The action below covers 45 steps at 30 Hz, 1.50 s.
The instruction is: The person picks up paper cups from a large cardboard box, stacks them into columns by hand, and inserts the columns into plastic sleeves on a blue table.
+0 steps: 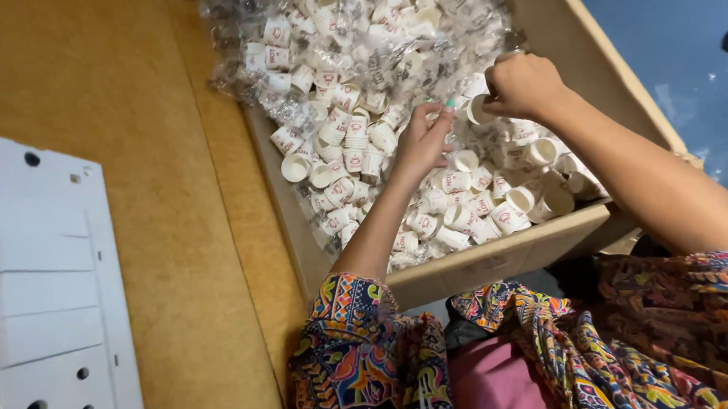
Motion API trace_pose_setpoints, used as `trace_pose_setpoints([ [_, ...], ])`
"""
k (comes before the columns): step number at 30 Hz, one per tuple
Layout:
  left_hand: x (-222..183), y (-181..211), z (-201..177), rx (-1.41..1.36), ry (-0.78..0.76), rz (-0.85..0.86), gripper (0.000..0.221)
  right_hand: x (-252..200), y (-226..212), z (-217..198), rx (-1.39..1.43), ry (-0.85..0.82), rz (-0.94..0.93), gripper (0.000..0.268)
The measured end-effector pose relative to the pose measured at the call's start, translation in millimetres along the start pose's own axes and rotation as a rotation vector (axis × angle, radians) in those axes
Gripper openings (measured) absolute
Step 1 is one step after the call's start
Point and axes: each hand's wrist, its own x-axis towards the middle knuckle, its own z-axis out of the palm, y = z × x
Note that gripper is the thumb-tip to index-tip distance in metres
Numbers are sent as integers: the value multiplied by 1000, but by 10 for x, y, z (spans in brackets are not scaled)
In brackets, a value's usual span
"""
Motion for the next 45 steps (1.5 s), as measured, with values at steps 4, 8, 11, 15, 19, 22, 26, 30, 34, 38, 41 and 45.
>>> trace_pose_setpoints([
  [4, 127, -66, 77, -377, -41, -248, 67, -1, -272, 92, 225, 261, -225, 33],
  [8, 377, -501, 333, -657, -82, -237, 62, -142, -514, -79, 523, 270, -420, 30],
  [11, 414, -575, 217, -766, 85, -24, 54, -150, -583, -99, 716, 336, -498, 21],
  [15, 155, 97, -424, -741, 322, -2, 47, -44, -779, -70, 853, 322, -411, 24],
  [19, 177, 164, -752, -1122, 515, 130, 41, 452, -1044, 479, 380, 228, -530, 23],
  [22, 273, 16, -800, -1212, 548, 220, 38, 708, -1354, 631, 374, 150, -285, 39],
  [26, 433, -47, -856, -1203, 555, 153, 36, 1058, -1347, 1016, 284, -20, -184, 26],
  [30, 405, -16, -715, -1200, 493, 88, 37, 908, -972, 924, 218, -194, -367, 27],
  [34, 370, -42, -608, -1037, 336, 102, 33, 789, -413, 652, 321, -222, -364, 30],
  [38, 239, 72, -422, -893, 197, 69, 30, 318, 45, 238, 240, -100, -258, 31],
  [41, 185, 73, -317, -768, 73, 7, 30, -6, 164, -48, 196, -33, -121, 32],
  [45, 175, -13, -207, -647, 27, 18, 33, -154, 301, -112, 357, 40, -119, 30],
])
